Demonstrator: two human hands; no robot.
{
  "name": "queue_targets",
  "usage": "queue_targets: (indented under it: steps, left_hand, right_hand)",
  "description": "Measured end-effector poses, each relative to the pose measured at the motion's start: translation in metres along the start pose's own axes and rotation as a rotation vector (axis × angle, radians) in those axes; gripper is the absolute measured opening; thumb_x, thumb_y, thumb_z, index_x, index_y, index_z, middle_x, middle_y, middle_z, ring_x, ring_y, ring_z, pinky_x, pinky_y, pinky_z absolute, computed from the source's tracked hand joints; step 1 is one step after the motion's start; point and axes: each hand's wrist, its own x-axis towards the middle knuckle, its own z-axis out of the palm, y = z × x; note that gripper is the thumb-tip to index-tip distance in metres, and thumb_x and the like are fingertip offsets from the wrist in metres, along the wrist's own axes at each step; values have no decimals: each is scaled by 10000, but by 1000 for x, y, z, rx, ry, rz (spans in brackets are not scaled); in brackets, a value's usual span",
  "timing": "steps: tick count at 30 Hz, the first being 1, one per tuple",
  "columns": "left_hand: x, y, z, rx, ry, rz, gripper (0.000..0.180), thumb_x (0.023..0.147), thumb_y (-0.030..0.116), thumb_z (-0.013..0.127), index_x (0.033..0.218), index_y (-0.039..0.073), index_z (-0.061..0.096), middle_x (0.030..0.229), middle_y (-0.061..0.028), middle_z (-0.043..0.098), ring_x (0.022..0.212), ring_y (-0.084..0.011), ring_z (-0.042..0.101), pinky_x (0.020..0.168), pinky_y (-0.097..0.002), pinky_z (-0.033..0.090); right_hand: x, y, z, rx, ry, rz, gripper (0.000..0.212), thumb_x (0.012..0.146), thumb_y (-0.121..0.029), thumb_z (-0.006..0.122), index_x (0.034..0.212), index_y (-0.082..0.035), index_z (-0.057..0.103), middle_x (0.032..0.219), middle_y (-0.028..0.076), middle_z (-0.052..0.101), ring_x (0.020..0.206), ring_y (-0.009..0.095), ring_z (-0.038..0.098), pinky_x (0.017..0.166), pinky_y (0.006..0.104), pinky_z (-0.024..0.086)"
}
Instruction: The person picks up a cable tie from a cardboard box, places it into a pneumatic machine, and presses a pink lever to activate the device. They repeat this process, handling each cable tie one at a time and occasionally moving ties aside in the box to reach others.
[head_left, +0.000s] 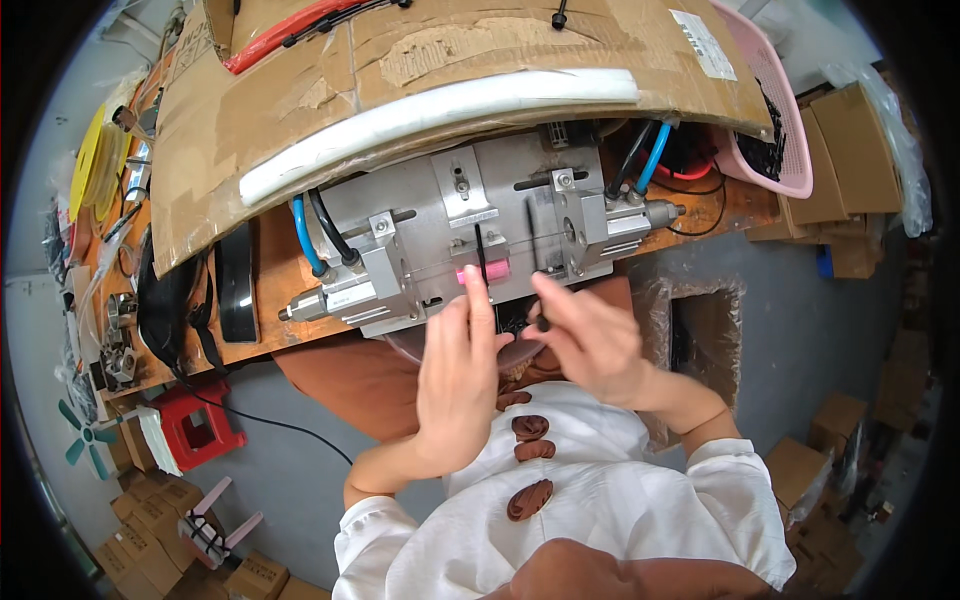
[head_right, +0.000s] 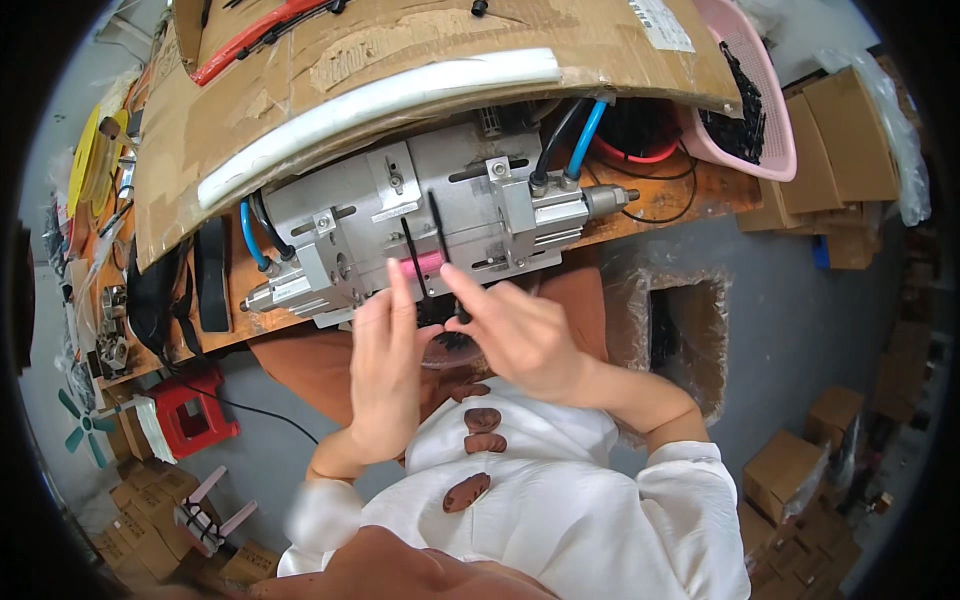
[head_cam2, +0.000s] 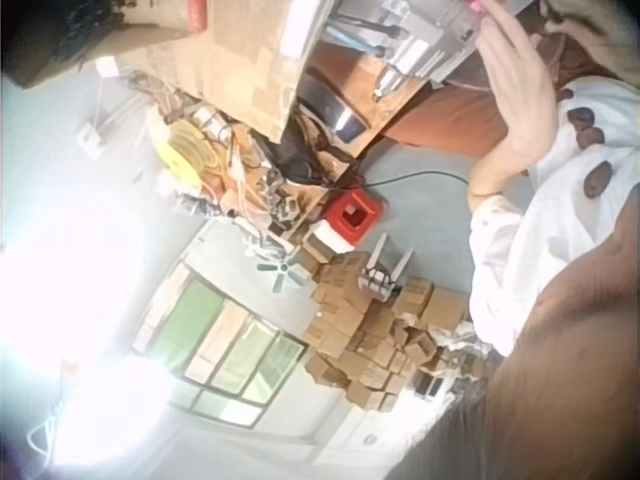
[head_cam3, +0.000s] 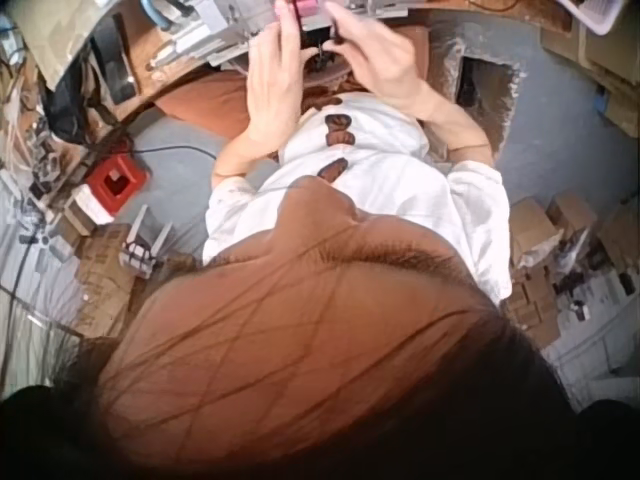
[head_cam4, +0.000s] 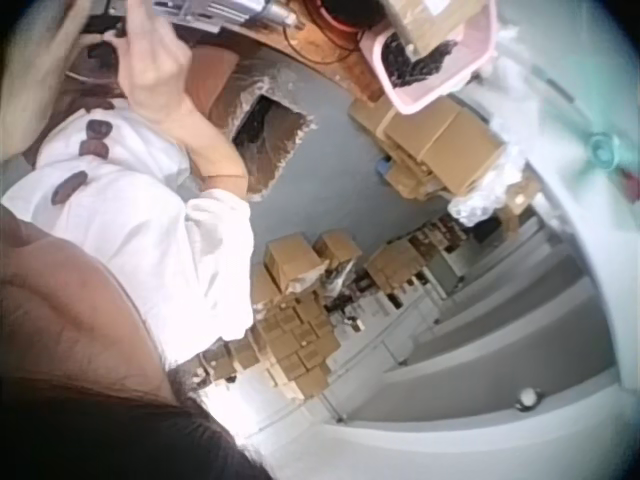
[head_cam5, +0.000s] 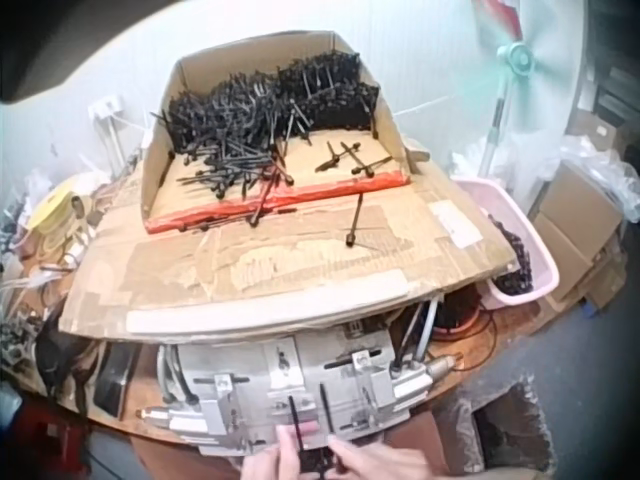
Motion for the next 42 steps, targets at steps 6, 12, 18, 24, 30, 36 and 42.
queue_targets:
  steps: [6,12,18,24,30,36,42]
  left_hand:
    - [-4,-12,-19,-99,189,-110,829,661,-150,697,1415,6,391,1038,-118,527,898,-255,511,770,-337,445]
    - [1,-17,-25,-88,221,-58,748,678,-63,722,1371,-4,445,946,-112,523,836,-253,525,705,-361,455]
    - [133,-52,-57,-44,270,276,430,718,-79,541,1146,-31,553,979,-161,520,947,-317,531,805,-394,456]
    - [275,-116,-58,149,152,521,217,793,-15,617,1009,0,606,948,-154,586,912,-340,559,809,-408,442]
    - [195,-96,-79,-32,213,427,172,801,-12,623,969,17,607,924,-118,597,847,-272,583,745,-347,464]
    - [42,-48,-49,-112,276,126,503,705,-161,635,1167,39,612,1007,-119,614,898,-271,570,787,-344,473]
    - [-7,-8,16,-27,52,67,687,724,-84,586,1375,-93,367,1000,-130,504,865,-252,495,773,-338,460]
  right_hand:
    - [-17,4,38,-48,-150,46,630,669,19,756,1254,74,531,639,46,522,526,157,508,466,307,426]
    - [-11,4,38,-73,-203,71,659,727,-52,727,1328,40,473,643,59,519,570,178,533,494,314,443]
    - [39,-3,-5,-135,-158,-112,592,696,-60,760,1248,3,558,754,84,609,628,210,597,521,323,483]
    - [156,50,-39,-467,214,-138,164,830,-120,670,966,-32,643,752,134,609,660,287,601,594,364,469]
    - [197,116,-50,-505,-175,-53,178,831,-157,665,950,-27,641,753,139,616,714,294,602,661,362,466]
    - [171,106,-66,-113,70,47,134,885,-65,617,993,10,646,871,87,691,718,112,597,652,252,473]
    - [135,64,-74,410,163,270,189,902,-53,599,1062,47,614,929,140,691,738,121,618,613,220,468]
